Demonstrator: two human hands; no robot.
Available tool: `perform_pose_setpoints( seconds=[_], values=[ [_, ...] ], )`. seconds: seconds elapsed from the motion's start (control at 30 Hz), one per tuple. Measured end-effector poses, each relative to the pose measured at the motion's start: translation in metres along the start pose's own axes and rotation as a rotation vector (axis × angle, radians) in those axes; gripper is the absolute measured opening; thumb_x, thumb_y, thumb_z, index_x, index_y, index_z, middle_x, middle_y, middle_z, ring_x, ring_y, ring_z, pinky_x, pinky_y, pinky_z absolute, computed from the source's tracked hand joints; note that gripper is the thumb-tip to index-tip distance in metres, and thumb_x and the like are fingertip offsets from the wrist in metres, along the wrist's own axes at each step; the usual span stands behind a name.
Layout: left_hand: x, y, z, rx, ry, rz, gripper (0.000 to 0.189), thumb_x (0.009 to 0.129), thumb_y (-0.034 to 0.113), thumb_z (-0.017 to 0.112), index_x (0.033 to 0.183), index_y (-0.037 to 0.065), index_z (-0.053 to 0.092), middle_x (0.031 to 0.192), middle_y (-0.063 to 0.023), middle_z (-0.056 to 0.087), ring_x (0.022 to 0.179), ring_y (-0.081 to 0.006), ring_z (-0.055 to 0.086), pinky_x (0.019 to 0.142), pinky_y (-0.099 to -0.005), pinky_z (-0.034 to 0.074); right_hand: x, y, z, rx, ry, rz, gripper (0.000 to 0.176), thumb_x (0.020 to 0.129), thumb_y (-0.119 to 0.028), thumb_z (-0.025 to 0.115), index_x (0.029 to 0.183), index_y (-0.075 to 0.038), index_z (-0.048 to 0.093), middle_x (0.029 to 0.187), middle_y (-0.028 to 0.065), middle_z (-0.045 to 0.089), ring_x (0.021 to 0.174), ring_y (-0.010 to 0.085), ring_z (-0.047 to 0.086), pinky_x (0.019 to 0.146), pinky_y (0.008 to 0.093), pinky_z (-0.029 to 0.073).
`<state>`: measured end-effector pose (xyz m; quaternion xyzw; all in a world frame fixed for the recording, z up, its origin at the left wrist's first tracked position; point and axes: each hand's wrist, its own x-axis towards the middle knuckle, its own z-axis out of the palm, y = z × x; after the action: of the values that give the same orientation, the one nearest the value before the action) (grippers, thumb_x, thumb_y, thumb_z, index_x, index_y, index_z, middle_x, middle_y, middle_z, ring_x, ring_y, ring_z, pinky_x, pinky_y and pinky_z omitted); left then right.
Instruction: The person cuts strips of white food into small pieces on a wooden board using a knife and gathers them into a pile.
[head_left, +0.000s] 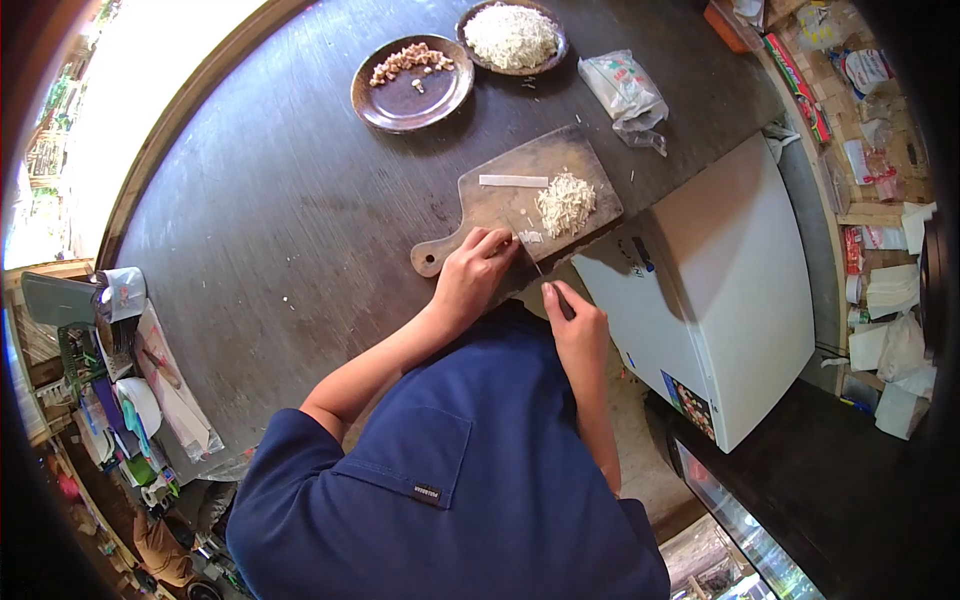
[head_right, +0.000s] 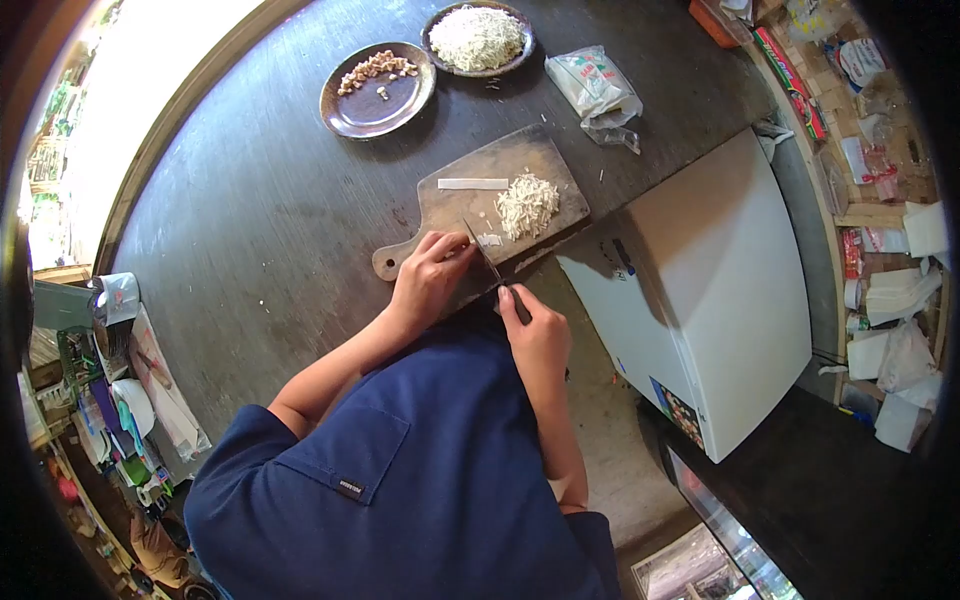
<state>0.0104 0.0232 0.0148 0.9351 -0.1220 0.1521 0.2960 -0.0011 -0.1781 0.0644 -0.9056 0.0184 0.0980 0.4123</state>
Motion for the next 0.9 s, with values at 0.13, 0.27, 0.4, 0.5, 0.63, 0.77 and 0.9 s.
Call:
perform_pose_setpoints(
  seconds=[0.13,0.27,0.4,0.5,0.63,0.77,0.9],
  values=[
    [0.001,-0.001,0.003,0.012,0.019,0.021,0.031,0.085,0.007,0.072,0.115,0.002,0.077,0.116,-0.0072,0.067,0.106,-0.0246,0.065,0.089,-0.0345,0.06,-0.017,0.008,-0.008,-0.084,0.042,-0.008,0.037,0.102,-0.039,0.072,0.112,-0.005,0.08,0.091,0.0244,0.076,0.087,0.0437,0.076,0.075,0.0474,0.059],
    [0.001,0.002,0.0,0.02,0.007,0.001,0.032,0.085,0.007,0.072,0.117,0.003,0.076,0.116,-0.0073,0.066,0.106,-0.025,0.065,0.089,-0.0344,0.059,-0.015,0.012,0.0,-0.067,0.058,-0.016,0.036,0.101,-0.039,0.073,0.112,-0.006,0.08,0.091,0.0244,0.076,0.086,0.0436,0.076,0.075,0.0473,0.059],
    [-0.002,0.002,0.001,0.014,-0.008,-0.02,0.034,0.085,0.007,0.072,0.119,0.002,0.076,0.115,-0.0076,0.066,0.108,-0.0255,0.065,0.09,-0.0343,0.059,0.001,-0.002,0.003,-0.035,0.028,-0.054,0.036,0.101,-0.039,0.073,0.111,-0.006,0.08,0.089,0.0239,0.076,0.085,0.0429,0.076,0.073,0.0474,0.059],
    [-0.001,-0.004,0.006,0.024,0.021,0.06,0.034,0.086,0.006,0.071,0.119,0.001,0.075,0.116,-0.008,0.065,0.11,-0.0257,0.065,0.09,-0.0345,0.059,-0.01,0.004,-0.002,-0.069,0.053,-0.048,0.035,0.101,-0.04,0.073,0.111,-0.006,0.08,0.088,0.0226,0.077,0.084,0.0426,0.076,0.073,0.0479,0.059],
    [-0.001,0.0,0.003,0.06,-0.006,0.036,0.034,0.085,0.006,0.071,0.118,0.001,0.075,0.118,-0.0074,0.066,0.111,-0.0254,0.065,0.093,-0.0339,0.059,-0.022,0.004,-0.011,-0.016,0.016,0.01,0.036,0.102,-0.04,0.072,0.11,-0.006,0.079,0.089,0.0211,0.077,0.084,0.0427,0.075,0.072,0.0482,0.058],
    [0.0,-0.001,0.001,0.041,0.009,0.036,0.035,0.084,0.006,0.071,0.119,0.001,0.075,0.117,-0.0073,0.066,0.109,-0.0254,0.065,0.092,-0.0338,0.059,-0.008,0.003,0.0,-0.039,0.025,-0.012,0.035,0.102,-0.039,0.072,0.11,-0.006,0.079,0.089,0.022,0.076,0.085,0.043,0.075,0.073,0.0484,0.058],
    [0.003,-0.001,-0.004,0.042,-0.015,0.042,0.034,0.084,0.006,0.072,0.118,0.002,0.075,0.115,-0.0071,0.066,0.107,-0.0251,0.065,0.091,-0.0338,0.059,-0.004,0.002,0.005,-0.064,0.052,-0.067,0.034,0.103,-0.038,0.071,0.11,-0.005,0.079,0.091,0.0212,0.077,0.085,0.0432,0.075,0.073,0.0482,0.058]
  ],
)
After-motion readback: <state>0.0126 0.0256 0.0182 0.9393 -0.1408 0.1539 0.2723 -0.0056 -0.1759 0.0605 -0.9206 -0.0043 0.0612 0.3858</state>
